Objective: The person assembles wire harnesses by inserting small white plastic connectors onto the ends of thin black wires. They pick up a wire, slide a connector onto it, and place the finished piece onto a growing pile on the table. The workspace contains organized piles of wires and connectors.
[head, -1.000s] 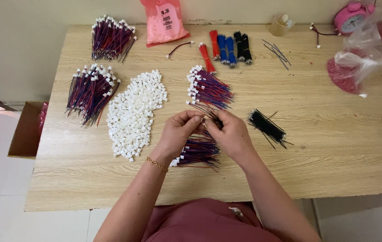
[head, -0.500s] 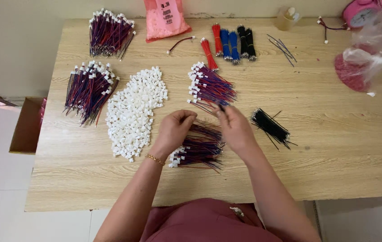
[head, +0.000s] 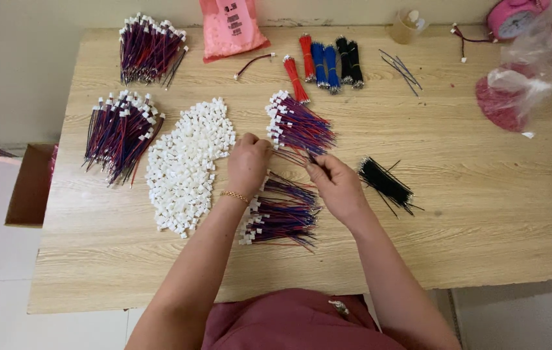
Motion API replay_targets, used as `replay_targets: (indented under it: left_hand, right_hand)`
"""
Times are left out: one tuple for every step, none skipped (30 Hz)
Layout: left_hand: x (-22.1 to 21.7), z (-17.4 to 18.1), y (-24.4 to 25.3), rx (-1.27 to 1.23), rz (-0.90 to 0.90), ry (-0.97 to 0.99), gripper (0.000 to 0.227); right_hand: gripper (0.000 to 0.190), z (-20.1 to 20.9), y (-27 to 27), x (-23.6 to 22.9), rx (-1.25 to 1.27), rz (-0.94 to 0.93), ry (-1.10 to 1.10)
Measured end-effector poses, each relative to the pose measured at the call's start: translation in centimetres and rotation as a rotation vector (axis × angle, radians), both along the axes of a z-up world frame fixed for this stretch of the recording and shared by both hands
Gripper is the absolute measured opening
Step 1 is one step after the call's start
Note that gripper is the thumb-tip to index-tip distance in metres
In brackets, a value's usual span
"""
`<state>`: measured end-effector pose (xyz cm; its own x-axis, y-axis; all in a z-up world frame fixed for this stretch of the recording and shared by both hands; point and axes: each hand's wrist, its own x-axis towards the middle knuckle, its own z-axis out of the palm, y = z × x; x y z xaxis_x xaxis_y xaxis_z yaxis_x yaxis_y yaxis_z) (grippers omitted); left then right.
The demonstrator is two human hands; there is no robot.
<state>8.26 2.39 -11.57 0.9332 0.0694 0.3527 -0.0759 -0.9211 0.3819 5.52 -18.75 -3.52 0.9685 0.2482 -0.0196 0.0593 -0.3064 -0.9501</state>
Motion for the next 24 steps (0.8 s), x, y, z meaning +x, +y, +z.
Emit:
replay_targets:
  left_hand:
    - [0.0,-0.6,0.1,0.001,0.0,-0.003,0.01]
    - [0.0,-1.2,0.3,-0.023,0.006,0.015,0.011]
    - [0.0,-1.8,0.4,-0.047,0.014,0.033,0.012]
    - [-0.7,-0.8,0.6,-0.046,0.016,0.03,0.012]
    - [-1.4,0.2,0.7,-0.127,0.01,0.094,0.015]
    - [-2.1,1.2,0.8,-0.209,0.004,0.157,0.018]
    - [-2.9,2.7,0.7,-0.207,0.005,0.154,0.018]
    - [-3.8,4.2,0.5,-0.324,-0.029,0.118,0.017]
    - [-4.7,5.8,0.4,-0.44,-0.064,0.081,0.017]
    - [-5.4,7.1,0.1,-0.438,-0.063,0.078,0.017]
    - [-6.2,8.4,-0.1,-0.514,-0.084,0.045,0.015]
    - [-6.9,9.6,-0.4,-0.589,-0.104,0.012,0.014]
    - [-7.4,10.2,-0.9,-0.589,-0.101,0.008,0.014]
    - [-7.9,10.7,-1.5,-0.714,-0.123,0.006,0.015]
    - [-8.4,11.3,-2.0,-0.838,-0.146,0.002,0.015]
    - [-8.4,11.6,-2.1,-0.839,-0.145,-0.002,0.015]
    - [-8.4,11.8,-2.2,-0.882,-0.165,0.007,0.014]
    - [-8.4,12.1,-2.4,-0.926,-0.185,0.015,0.013]
    - [-8.6,12.2,-2.5,-0.926,-0.189,0.015,0.013]
    - [-8.7,12.3,-2.6,-0.989,-0.202,0.033,0.014]
    - [-8.9,12.4,-2.7,-1.051,-0.214,0.053,0.015]
    - [-8.8,11.9,-2.7,-1.051,-0.217,0.054,0.015]
    - [-8.7,11.4,-2.7,-1.066,-0.229,0.054,0.014]
    - [-8.6,10.9,-2.6,-1.08,-0.24,0.054,0.014]
  right_hand:
    - [0.015,0.2,0.0,-0.2,0.001,0.0,-0.003]
    - [0.014,0.4,0.0,-0.4,0.013,-0.012,0.011]
    - [0.014,0.6,0.1,-0.6,0.025,-0.022,0.025]
    - [0.014,1.0,0.2,-0.9,0.026,-0.02,0.023]
    - [0.014,1.5,0.4,-1.1,0.069,-0.011,0.035]
    - [0.016,2.0,0.5,-1.4,0.111,-0.002,0.048]
    - [0.016,2.1,0.6,-1.5,0.113,-0.001,0.045]
    - [0.017,2.2,0.6,-1.6,0.13,-0.001,0.042]
    - [0.017,2.2,0.6,-1.7,0.146,-0.001,0.038]
    - [0.017,2.2,0.8,-1.6,0.148,0.0,0.036]
    - [0.017,2.1,1.0,-1.5,0.143,0.021,0.032]
    - [0.018,2.1,1.1,-1.4,0.139,0.042,0.028]
    - [0.018,2.6,1.2,-1.7,0.138,0.046,0.026]
    - [0.017,3.2,1.4,-1.9,0.102,0.044,0.015]
    - [0.016,3.7,1.5,-2.2,0.066,0.04,0.002]
    - [0.016,4.2,1.6,-2.4,0.065,0.043,-0.001]
    - [0.016,4.8,1.7,-2.6,0.031,0.048,-0.031]
    - [0.016,5.3,1.7,-2.8,-0.003,0.052,-0.06]
    - [0.016,5.8,1.7,-3.1,-0.003,0.049,-0.062]
    - [0.015,6.3,1.7,-3.3,-0.046,0.05,-0.072]
    - [0.015,6.8,1.7,-3.6,-0.087,0.052,-0.081]
    - [0.015,6.9,1.7,-3.7,-0.088,0.049,-0.082]
    - [0.015,7.0,1.9,-3.7,-0.071,0.044,-0.082]
    - [0.017,7.0,2.0,-3.8,-0.055,0.04,-0.082]
